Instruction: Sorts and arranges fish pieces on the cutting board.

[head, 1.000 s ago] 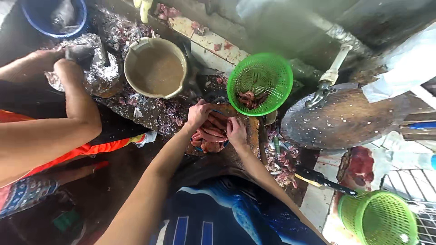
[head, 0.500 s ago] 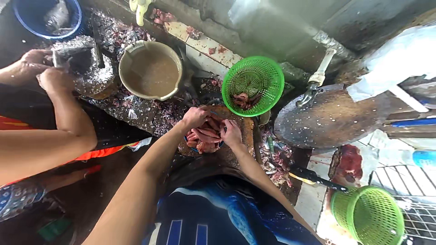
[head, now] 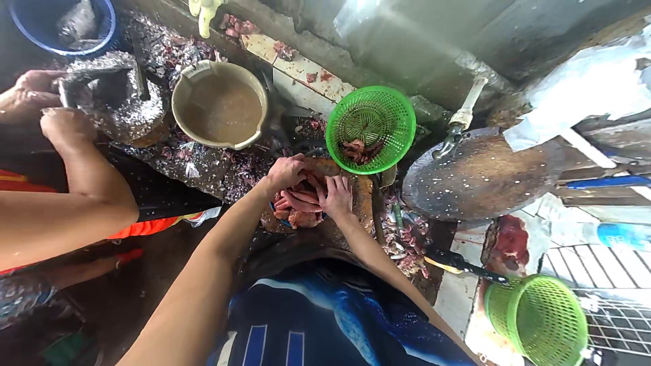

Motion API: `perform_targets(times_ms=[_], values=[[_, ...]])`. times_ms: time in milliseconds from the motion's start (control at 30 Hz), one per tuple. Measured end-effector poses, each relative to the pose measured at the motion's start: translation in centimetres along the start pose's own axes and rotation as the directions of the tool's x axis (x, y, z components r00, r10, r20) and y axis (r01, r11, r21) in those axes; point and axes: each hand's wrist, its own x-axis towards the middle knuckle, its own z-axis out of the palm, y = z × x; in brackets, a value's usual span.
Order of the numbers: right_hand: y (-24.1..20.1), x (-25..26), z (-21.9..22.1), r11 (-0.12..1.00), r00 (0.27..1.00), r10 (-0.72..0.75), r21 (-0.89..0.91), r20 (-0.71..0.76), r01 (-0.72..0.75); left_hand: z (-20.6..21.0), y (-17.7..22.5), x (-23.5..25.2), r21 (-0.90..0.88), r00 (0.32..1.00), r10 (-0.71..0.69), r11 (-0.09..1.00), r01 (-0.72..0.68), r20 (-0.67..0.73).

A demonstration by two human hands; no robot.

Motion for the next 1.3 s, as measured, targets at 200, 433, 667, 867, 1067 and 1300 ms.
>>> perform_targets(times_ms=[200,433,667,867,1067,1300], values=[[0.1,-0.5,0.8,1.0,0.999,0.012,-0.016,-0.051,-0.013,-0.1,-0.1,-0.2,-0.007,1.0,-0.027,1.0,0.027,-0.012],[0.8,-0.9,0.2,0.996,0.997,0.036,0.089,-0.074,-0.029,-4.0,-0.6,-3.0,-0.269,0.976,-0.175,0.954,0.135,-0.129],[-3.3,-2.0,-4.6,0.791,0.983,-0.02,0.598,-0.181,0.127,-9.0,4.2,-6.9,-0.763,0.988,-0.116,0.646,0.001,-0.097],[-5.5,-2.4,-6.8,0.088,0.972,-0.126,0.978,0.2,-0.189,-7.0,8.5,-5.6,-0.783,0.968,-0.057,0.601,-0.162,-0.244],[-5.6,-2.5,-7.3,0.113,0.978,0.023,0.971,0.209,-0.21,-4.9,9.7,-5.0,-0.665,0.965,-0.07,0.737,-0.119,-0.251],[-4.2,-3.9,-6.1,0.042,0.92,0.118,0.924,0.373,-0.38,-4.3,7.5,-7.2,-0.79,0.964,-0.071,0.559,0.253,0.258]])
